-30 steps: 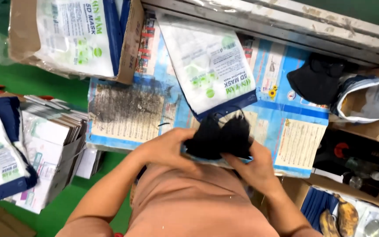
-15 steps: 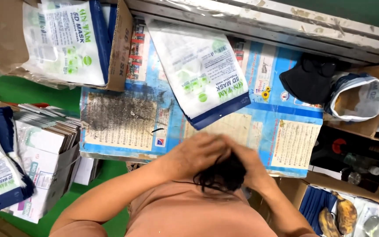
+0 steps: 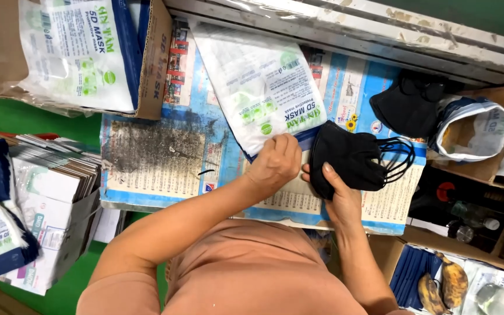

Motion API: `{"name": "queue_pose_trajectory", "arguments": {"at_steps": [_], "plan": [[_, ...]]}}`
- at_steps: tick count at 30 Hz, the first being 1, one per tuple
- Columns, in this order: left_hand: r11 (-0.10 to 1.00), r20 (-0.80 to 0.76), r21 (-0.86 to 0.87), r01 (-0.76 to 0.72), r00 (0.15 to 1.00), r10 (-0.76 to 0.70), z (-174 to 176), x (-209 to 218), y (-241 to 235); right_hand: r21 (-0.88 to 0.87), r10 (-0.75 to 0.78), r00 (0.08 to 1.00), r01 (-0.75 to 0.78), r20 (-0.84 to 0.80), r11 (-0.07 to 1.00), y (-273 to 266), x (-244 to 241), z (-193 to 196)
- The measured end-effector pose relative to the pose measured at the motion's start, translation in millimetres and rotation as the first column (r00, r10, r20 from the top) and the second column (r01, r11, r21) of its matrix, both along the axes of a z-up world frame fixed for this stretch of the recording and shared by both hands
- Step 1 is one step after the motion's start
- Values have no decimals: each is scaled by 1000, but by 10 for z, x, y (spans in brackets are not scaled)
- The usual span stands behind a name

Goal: Manually packing protective face masks into individual blue pouches and placing them on a moving conveyor belt.

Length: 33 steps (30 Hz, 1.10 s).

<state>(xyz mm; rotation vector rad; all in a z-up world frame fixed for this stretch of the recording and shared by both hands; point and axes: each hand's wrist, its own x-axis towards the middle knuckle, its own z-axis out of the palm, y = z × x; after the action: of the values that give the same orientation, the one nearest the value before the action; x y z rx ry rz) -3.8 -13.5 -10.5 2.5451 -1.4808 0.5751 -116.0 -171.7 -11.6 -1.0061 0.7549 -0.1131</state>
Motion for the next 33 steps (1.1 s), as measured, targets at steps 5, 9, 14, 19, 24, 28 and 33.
{"name": "queue_pose_trajectory", "arguments": {"at_steps": [5, 9, 14, 19, 24, 28, 33], "plan": [[991, 97, 102, -86, 992, 76, 2, -58, -166, -62, -13, 993, 20, 118, 998, 46, -29, -39], [990, 98, 87, -108, 990, 99, -163, -65, -222, -145, -4, 990, 25, 141, 989, -5, -143, -237], [973, -110, -180, -141, 986, 123, -401, 61, -216, -54, 12, 995, -6, 97, 999, 30, -124, -217], [890, -182, -453, -52, 983, -35, -139, 165, -142, -3, 19, 983, -19, 185, 1000, -51, 15, -97], [706, -400, -672, -225, 912, -91, 451, 209, 56, -34, 23, 969, -15, 245, 999, -19, 363, -169], [491, -561, -770, -407, 799, -218, 653, 259, 250, -176, 70, 989, -47, 128, 983, 152, 305, -191], [605, -182, -796, -32, 965, -188, 654, 199, 316, 56, 58, 998, -56, -35, 997, 285, 70, -168]]}}
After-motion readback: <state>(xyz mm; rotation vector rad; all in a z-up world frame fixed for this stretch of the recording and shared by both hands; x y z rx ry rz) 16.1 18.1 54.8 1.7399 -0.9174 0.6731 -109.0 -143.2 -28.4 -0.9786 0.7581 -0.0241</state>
